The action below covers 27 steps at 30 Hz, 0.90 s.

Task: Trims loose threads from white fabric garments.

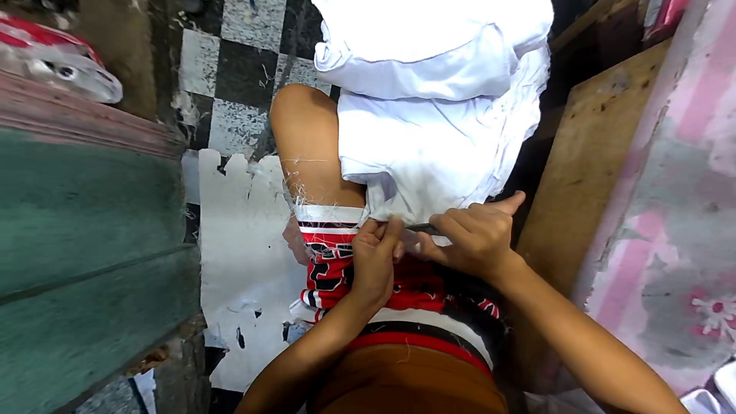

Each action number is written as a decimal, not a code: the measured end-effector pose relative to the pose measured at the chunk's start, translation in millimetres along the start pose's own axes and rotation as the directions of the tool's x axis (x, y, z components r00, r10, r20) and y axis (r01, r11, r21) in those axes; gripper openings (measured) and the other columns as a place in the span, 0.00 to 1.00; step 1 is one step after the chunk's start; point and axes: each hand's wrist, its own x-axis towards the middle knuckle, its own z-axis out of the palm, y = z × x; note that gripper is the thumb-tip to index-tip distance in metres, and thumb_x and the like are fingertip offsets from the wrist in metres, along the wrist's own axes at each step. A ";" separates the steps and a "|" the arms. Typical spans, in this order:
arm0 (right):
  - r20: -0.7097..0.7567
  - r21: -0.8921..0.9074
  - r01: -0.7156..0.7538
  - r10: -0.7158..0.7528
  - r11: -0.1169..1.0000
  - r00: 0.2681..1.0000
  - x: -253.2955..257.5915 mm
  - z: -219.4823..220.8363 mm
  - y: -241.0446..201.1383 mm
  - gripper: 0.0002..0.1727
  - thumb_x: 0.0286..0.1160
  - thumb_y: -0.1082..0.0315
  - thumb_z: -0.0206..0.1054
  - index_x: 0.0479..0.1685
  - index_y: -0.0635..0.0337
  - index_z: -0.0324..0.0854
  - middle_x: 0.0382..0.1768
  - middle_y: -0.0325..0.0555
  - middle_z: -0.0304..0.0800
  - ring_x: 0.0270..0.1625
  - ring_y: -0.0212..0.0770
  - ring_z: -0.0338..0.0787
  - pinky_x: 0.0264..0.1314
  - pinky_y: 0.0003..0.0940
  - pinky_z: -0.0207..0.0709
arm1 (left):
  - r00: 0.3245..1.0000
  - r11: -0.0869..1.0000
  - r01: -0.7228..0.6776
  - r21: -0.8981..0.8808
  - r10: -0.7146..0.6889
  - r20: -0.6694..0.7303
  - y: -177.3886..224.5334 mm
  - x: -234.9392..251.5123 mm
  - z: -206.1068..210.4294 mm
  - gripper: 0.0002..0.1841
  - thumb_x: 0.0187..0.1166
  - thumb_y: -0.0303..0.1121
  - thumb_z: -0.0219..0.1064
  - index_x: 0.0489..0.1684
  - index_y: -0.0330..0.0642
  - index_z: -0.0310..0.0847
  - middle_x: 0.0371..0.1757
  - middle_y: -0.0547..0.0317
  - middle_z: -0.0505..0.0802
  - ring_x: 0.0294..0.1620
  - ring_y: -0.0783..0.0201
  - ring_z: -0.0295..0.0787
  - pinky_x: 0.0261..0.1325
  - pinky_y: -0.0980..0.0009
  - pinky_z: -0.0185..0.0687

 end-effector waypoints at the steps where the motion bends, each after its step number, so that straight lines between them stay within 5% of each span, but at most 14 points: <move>1: 0.000 0.032 -0.002 0.002 0.999 1.000 -1.7 -1.9 3.6 0.23 0.77 0.51 0.63 0.19 0.59 0.82 0.11 0.40 0.73 0.13 0.36 0.69 0.19 0.31 0.54 | 1.000 1.000 0.017 -0.004 -0.017 0.000 0.9 -0.4 0.2 0.07 0.86 0.19 0.58 0.42 0.41 0.80 0.21 0.66 0.87 0.15 0.81 0.72 0.22 0.86 0.70; 5: 0.017 0.156 -0.069 0.067 0.985 0.998 -6.6 -2.2 11.7 0.27 0.67 0.41 0.72 0.24 0.60 0.83 0.14 0.40 0.77 0.16 0.34 0.72 0.20 0.29 0.57 | 0.995 0.994 0.102 -0.025 -0.102 0.023 8.8 -5.2 -0.5 0.08 0.87 0.23 0.59 0.37 0.41 0.83 0.19 0.65 0.87 0.16 0.80 0.77 0.25 0.86 0.75; 9: 0.135 0.371 -0.112 0.066 0.922 0.989 -5.2 4.3 8.8 0.21 0.61 0.58 0.80 0.46 0.66 0.84 0.34 0.50 0.91 0.31 0.38 0.89 0.29 0.29 0.79 | 0.991 0.991 0.128 0.024 -0.129 0.030 13.0 -10.6 -8.1 0.13 0.86 0.23 0.60 0.28 0.41 0.84 0.22 0.63 0.89 0.18 0.79 0.79 0.26 0.85 0.76; 13: 0.167 0.512 -0.157 0.081 0.845 0.983 -0.9 7.5 8.4 0.10 0.59 0.71 0.77 0.39 0.66 0.88 0.36 0.49 0.94 0.36 0.35 0.92 0.36 0.27 0.84 | 0.999 0.991 0.017 0.131 -0.024 0.045 12.6 -15.0 -25.0 0.11 0.83 0.21 0.62 0.31 0.41 0.89 0.29 0.61 0.94 0.19 0.80 0.78 0.26 0.85 0.75; 20: 0.229 0.602 -0.265 0.155 0.753 0.961 0.4 2.8 11.4 0.08 0.60 0.73 0.74 0.37 0.67 0.91 0.38 0.47 0.93 0.42 0.27 0.90 0.47 0.17 0.83 | 0.957 0.919 -0.246 0.307 0.182 0.224 16.4 -27.4 -48.8 0.05 0.80 0.24 0.68 0.35 0.42 0.89 0.30 0.68 0.96 0.26 0.80 0.89 0.32 0.83 0.86; 22: 0.238 0.600 -0.287 0.177 0.747 0.955 1.5 0.4 10.9 0.08 0.59 0.73 0.75 0.36 0.67 0.91 0.37 0.46 0.93 0.40 0.25 0.89 0.46 0.16 0.82 | 0.919 0.761 -0.382 0.525 0.254 0.300 17.3 -24.2 -56.0 0.07 0.80 0.29 0.69 0.32 0.38 0.90 0.29 0.70 0.94 0.29 0.82 0.90 0.38 0.83 0.87; 24: 0.244 0.595 -0.298 0.186 0.747 0.952 0.9 -0.4 10.7 0.08 0.59 0.73 0.75 0.37 0.66 0.91 0.37 0.46 0.93 0.40 0.25 0.89 0.45 0.16 0.82 | 0.831 0.395 -0.530 0.750 0.416 0.369 14.9 -14.4 -64.2 0.10 0.77 0.38 0.73 0.32 0.42 0.95 0.36 0.66 0.96 0.41 0.78 0.90 0.49 0.78 0.84; 26: 0.264 0.587 -0.317 0.194 0.745 0.945 -1.0 -0.3 10.7 0.10 0.58 0.73 0.74 0.40 0.66 0.91 0.37 0.44 0.92 0.40 0.25 0.88 0.44 0.16 0.82 | 0.742 0.140 -0.583 0.800 0.493 0.454 16.0 -3.1 -66.8 0.13 0.73 0.39 0.77 0.47 0.42 0.95 0.63 0.45 0.90 0.62 0.53 0.85 0.66 0.57 0.77; 27: 0.275 0.582 -0.330 0.202 0.743 0.940 -1.9 0.0 10.4 0.12 0.58 0.73 0.74 0.42 0.66 0.91 0.36 0.44 0.91 0.39 0.24 0.87 0.42 0.15 0.80 | 0.725 0.102 -0.599 0.795 0.490 0.484 18.4 2.0 -65.3 0.16 0.72 0.38 0.77 0.54 0.41 0.92 0.72 0.39 0.83 0.66 0.49 0.81 0.69 0.56 0.74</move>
